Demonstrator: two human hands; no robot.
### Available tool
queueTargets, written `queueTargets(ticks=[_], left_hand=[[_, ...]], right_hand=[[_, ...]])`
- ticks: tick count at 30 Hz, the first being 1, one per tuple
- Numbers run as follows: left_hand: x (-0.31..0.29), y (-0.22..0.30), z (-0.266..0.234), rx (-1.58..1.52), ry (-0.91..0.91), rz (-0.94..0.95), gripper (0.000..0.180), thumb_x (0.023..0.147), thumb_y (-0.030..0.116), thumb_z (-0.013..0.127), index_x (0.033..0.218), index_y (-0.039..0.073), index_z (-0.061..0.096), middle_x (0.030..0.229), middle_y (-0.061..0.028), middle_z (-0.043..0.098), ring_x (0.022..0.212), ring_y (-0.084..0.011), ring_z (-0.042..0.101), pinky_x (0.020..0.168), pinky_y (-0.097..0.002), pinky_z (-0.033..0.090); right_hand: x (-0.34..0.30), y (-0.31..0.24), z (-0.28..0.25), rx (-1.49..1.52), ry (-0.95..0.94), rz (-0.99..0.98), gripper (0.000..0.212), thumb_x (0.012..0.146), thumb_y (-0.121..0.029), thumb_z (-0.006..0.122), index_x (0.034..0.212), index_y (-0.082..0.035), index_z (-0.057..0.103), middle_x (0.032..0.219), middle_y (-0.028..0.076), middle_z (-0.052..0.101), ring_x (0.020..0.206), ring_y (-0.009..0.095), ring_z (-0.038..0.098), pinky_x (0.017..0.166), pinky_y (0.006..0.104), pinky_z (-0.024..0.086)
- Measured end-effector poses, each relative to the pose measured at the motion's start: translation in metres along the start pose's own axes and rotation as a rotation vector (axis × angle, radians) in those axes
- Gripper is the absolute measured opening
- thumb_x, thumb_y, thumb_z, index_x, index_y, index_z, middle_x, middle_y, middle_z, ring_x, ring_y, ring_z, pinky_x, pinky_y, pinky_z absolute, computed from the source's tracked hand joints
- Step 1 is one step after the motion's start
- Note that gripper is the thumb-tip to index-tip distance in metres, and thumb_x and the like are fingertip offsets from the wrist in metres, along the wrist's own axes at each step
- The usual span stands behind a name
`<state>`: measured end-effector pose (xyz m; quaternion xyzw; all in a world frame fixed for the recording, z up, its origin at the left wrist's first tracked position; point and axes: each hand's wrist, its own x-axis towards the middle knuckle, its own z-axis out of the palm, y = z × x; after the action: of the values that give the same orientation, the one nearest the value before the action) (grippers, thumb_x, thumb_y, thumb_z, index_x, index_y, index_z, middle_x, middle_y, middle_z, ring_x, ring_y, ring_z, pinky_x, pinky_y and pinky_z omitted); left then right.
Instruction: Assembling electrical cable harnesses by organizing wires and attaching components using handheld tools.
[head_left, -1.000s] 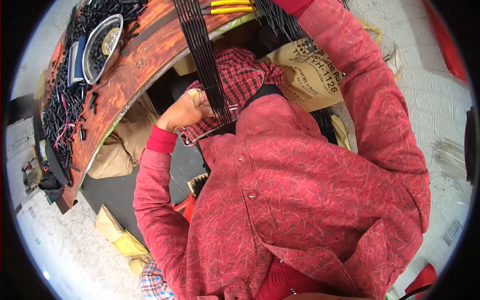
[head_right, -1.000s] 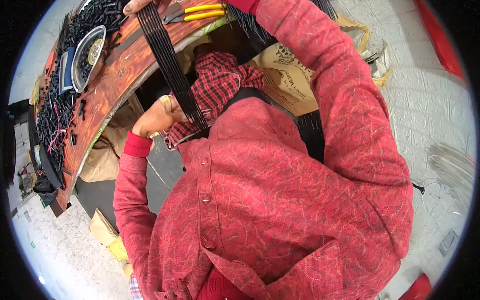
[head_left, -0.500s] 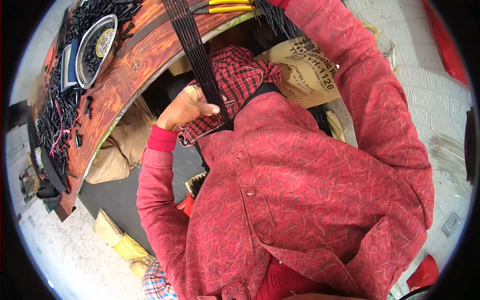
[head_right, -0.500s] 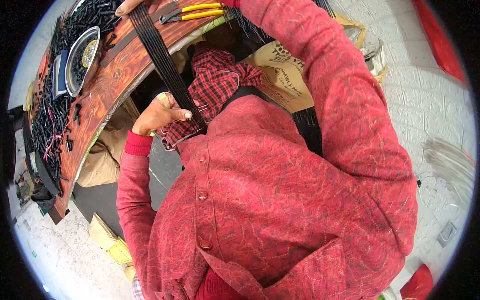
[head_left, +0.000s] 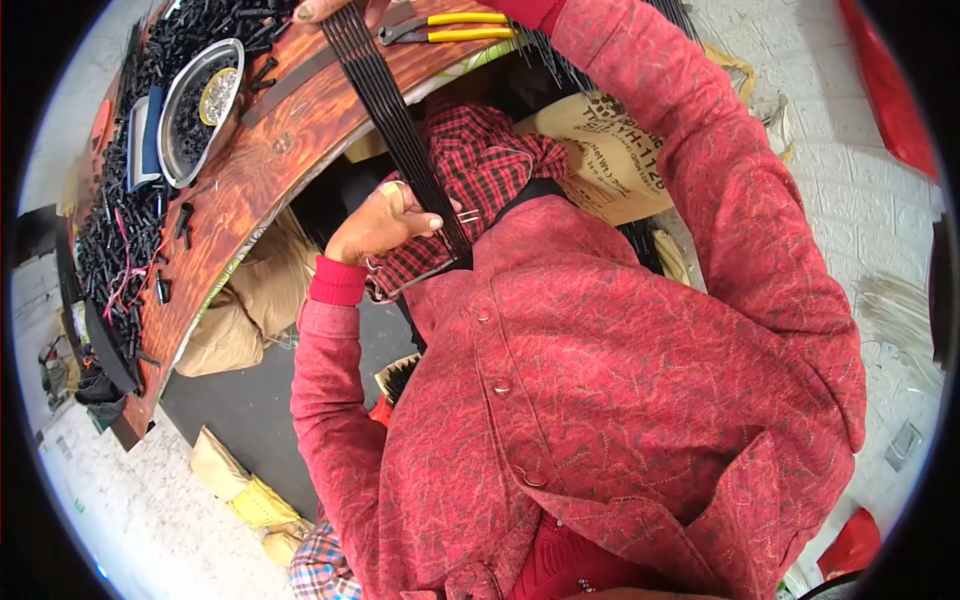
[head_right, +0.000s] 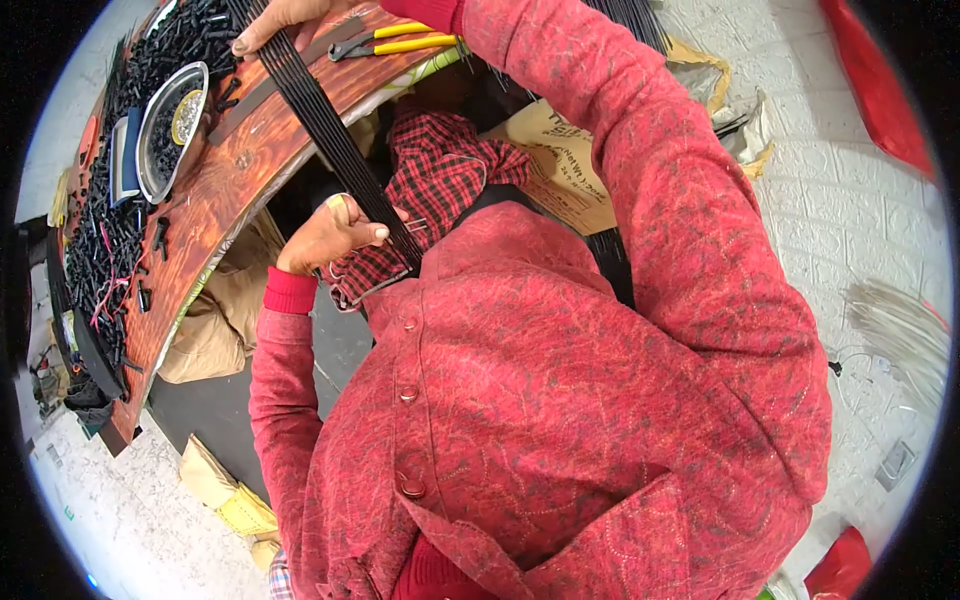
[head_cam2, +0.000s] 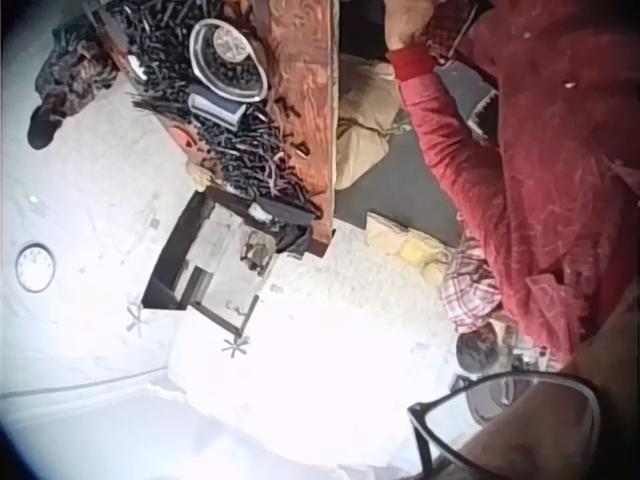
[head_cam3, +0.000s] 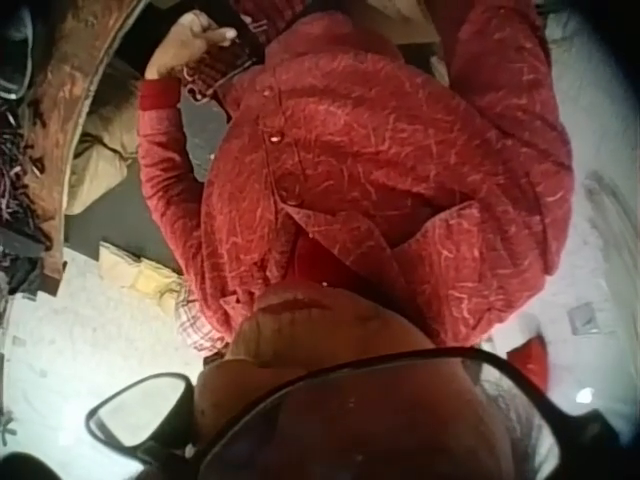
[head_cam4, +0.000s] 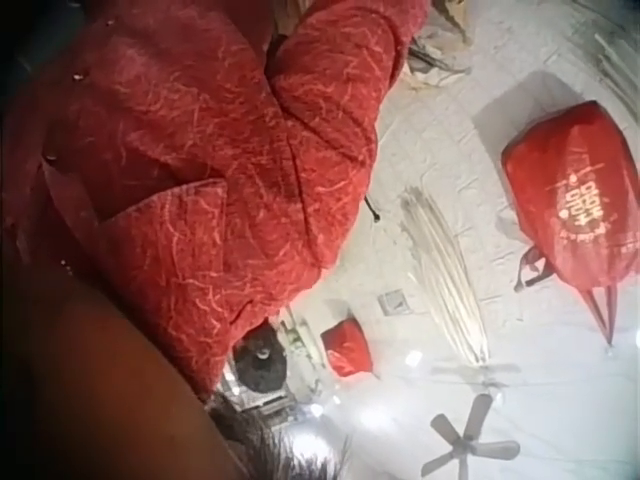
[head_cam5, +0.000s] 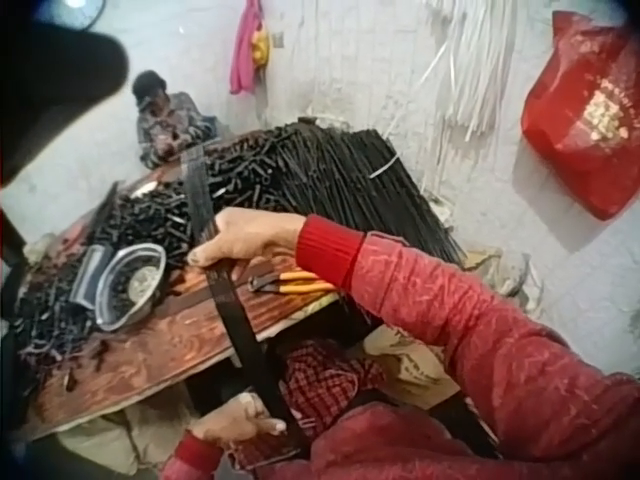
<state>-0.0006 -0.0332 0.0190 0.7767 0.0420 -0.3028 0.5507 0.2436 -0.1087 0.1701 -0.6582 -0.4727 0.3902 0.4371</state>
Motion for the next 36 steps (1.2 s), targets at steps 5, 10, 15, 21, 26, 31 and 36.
queueTargets(ticks=[5,10,15,21,26,31,36], left_hand=[[0.002,0.002,0.022,-0.226,0.14,0.088,0.017,0.081,0.011,0.08,0.092,0.0,0.075,0.069,0.0072,0.061,0.061,-0.0018,0.045,0.051,-0.0252,0.038],[-0.003,0.006,0.026,-0.152,0.178,0.109,0.016,0.082,0.007,0.079,0.093,-0.002,0.073,0.077,0.0034,0.067,0.068,-0.003,0.055,0.059,-0.023,0.046],[-0.003,0.007,0.007,-0.2,0.084,0.17,0.014,0.082,0.003,0.077,0.094,-0.002,0.072,0.082,-0.0002,0.07,0.073,-0.0051,0.059,0.066,-0.0228,0.05],[-0.01,0.005,-0.016,-0.17,-0.008,0.053,0.015,0.08,0.004,0.078,0.093,0.0,0.072,0.082,-0.0004,0.069,0.072,-0.0065,0.061,0.064,-0.0237,0.05],[-0.021,-0.012,-0.025,-0.156,-0.038,-0.005,0.023,0.073,0.013,0.086,0.088,0.002,0.072,0.071,0.001,0.067,0.057,-0.0061,0.055,0.05,-0.0233,0.043],[-0.028,-0.024,-0.02,-0.299,-0.225,-0.005,0.024,0.073,0.013,0.083,0.091,0.004,0.071,0.076,0.0032,0.066,0.066,-0.0068,0.056,0.058,-0.0235,0.045],[-0.02,-0.043,-0.015,-0.127,-0.418,-0.014,0.024,0.077,0.004,0.079,0.099,-0.001,0.069,0.09,-0.002,0.07,0.08,-0.0089,0.063,0.071,-0.0245,0.052]], right_hand=[[0.0,0.006,-0.002,-0.059,-0.002,0.021,0.033,0.09,-0.032,0.067,0.078,-0.001,0.067,0.075,0.004,0.066,0.066,0.013,0.065,0.061,0.0288,0.057],[-0.002,0.007,-0.001,-0.042,-0.02,0.001,0.034,0.089,-0.033,0.068,0.079,0.0,0.069,0.076,0.004,0.066,0.063,0.012,0.063,0.058,0.027,0.054],[0.001,-0.003,-0.008,-0.011,-0.088,-0.154,0.036,0.089,-0.036,0.069,0.087,-0.001,0.074,0.077,0.003,0.066,0.065,0.011,0.061,0.06,0.0254,0.051],[-0.003,-0.009,-0.012,-0.119,0.019,-0.033,0.048,0.089,-0.047,0.068,0.085,0.0,0.073,0.077,0.006,0.067,0.063,0.012,0.061,0.06,0.0254,0.05],[-0.009,0.013,-0.018,-0.137,-0.152,0.09,0.063,0.094,-0.058,0.055,0.091,0.003,0.072,0.081,0.012,0.071,0.064,0.016,0.067,0.055,0.027,0.053],[-0.041,0.005,0.01,-0.456,-0.492,0.163,0.037,0.091,-0.039,0.066,0.088,-0.003,0.073,0.076,0.005,0.07,0.066,0.014,0.065,0.055,0.0282,0.05],[-0.058,0.03,0.088,-0.878,-0.459,-0.495,0.053,0.07,-0.035,0.08,0.11,-0.002,0.065,0.104,0.013,0.067,0.101,0.032,0.062,0.087,0.0426,0.049]])
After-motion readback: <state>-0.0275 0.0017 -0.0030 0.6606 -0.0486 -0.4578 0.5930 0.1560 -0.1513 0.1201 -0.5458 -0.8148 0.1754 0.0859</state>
